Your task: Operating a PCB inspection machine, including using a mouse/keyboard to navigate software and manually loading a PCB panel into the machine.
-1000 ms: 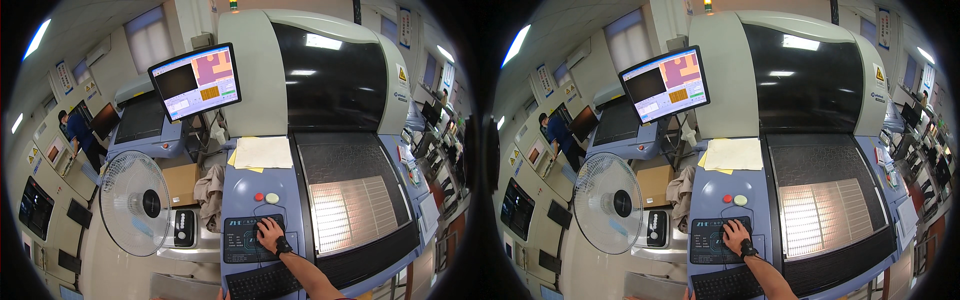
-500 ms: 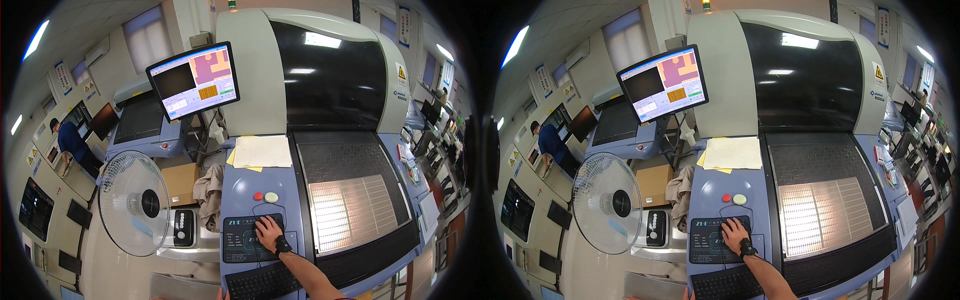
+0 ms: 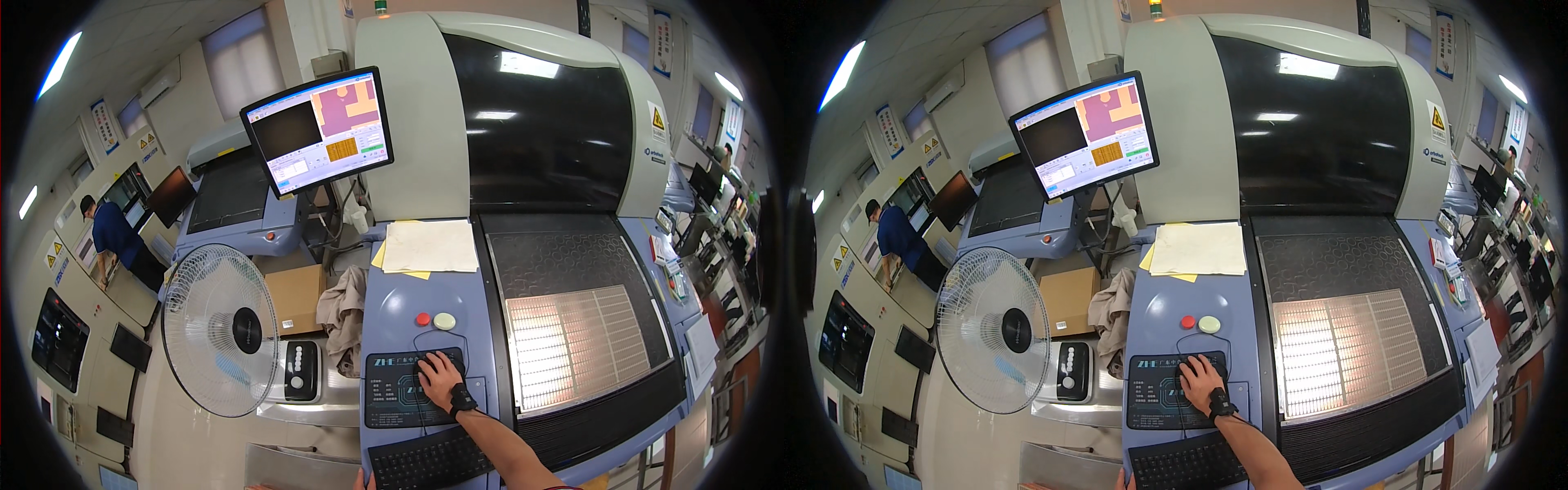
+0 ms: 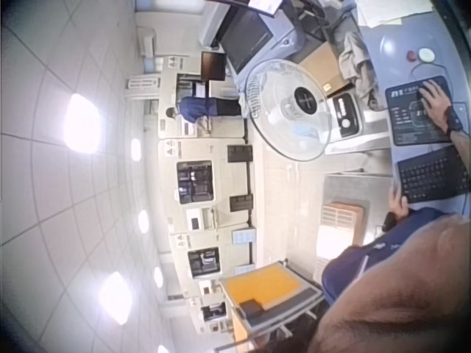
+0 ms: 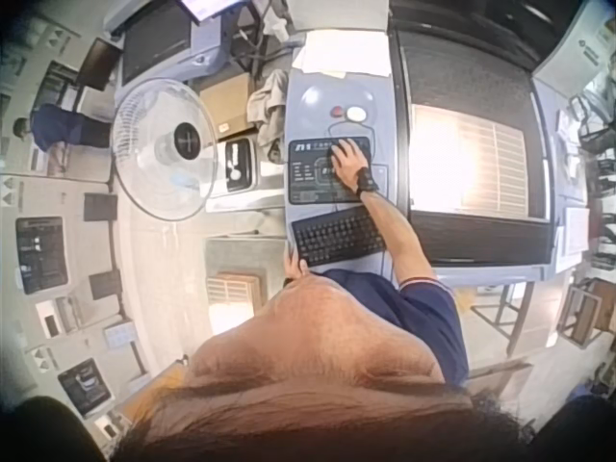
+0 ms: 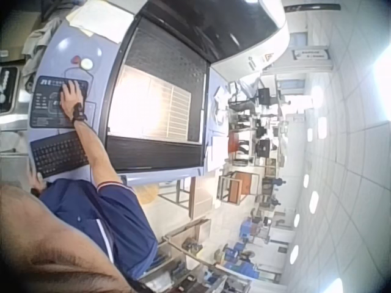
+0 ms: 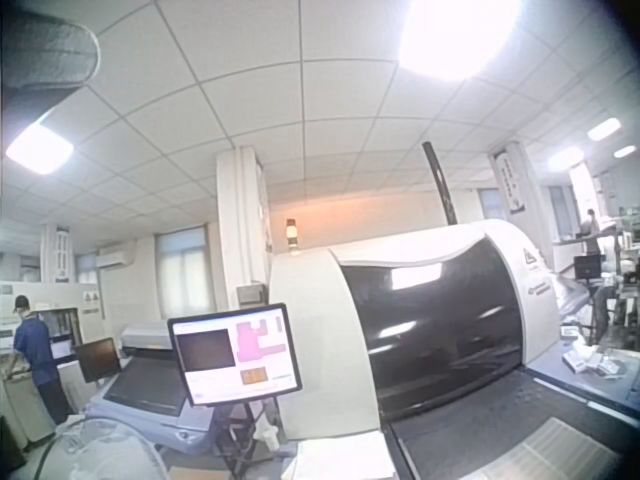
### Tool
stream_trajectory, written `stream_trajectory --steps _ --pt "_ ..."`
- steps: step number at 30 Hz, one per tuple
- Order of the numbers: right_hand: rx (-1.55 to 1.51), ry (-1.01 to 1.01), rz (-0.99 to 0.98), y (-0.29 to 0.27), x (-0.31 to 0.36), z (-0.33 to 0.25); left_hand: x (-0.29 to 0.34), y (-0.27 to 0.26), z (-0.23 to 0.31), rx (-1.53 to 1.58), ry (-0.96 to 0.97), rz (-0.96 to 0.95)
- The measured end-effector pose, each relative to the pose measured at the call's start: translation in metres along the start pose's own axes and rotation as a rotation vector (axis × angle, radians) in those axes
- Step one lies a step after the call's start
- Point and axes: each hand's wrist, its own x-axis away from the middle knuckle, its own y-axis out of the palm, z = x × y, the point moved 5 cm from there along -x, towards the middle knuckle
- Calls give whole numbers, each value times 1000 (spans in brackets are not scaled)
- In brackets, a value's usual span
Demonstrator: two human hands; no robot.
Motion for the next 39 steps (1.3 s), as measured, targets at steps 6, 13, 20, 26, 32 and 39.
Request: stream_trajectory --steps 6,13,20,26,32,39 --pt "-2 -8 7 -3 1 -2 7 3 -8 -27 3 4" --pt "4 -2 1 -2 2 -2 8 2 -6 -32 -7 -2" --pt "6 2 5 -1 3 -1 6 2 -4 -13 -18 -25" --pt "2 -5 9 0 3 0 5 2 -4 9 -11 -13" --pt "-15 -8 12 -2 2 -1 6 2 -4 0 -18 -22" --pt "-24 -10 15 -2 2 -1 4 1 -3 -3 4 -9"
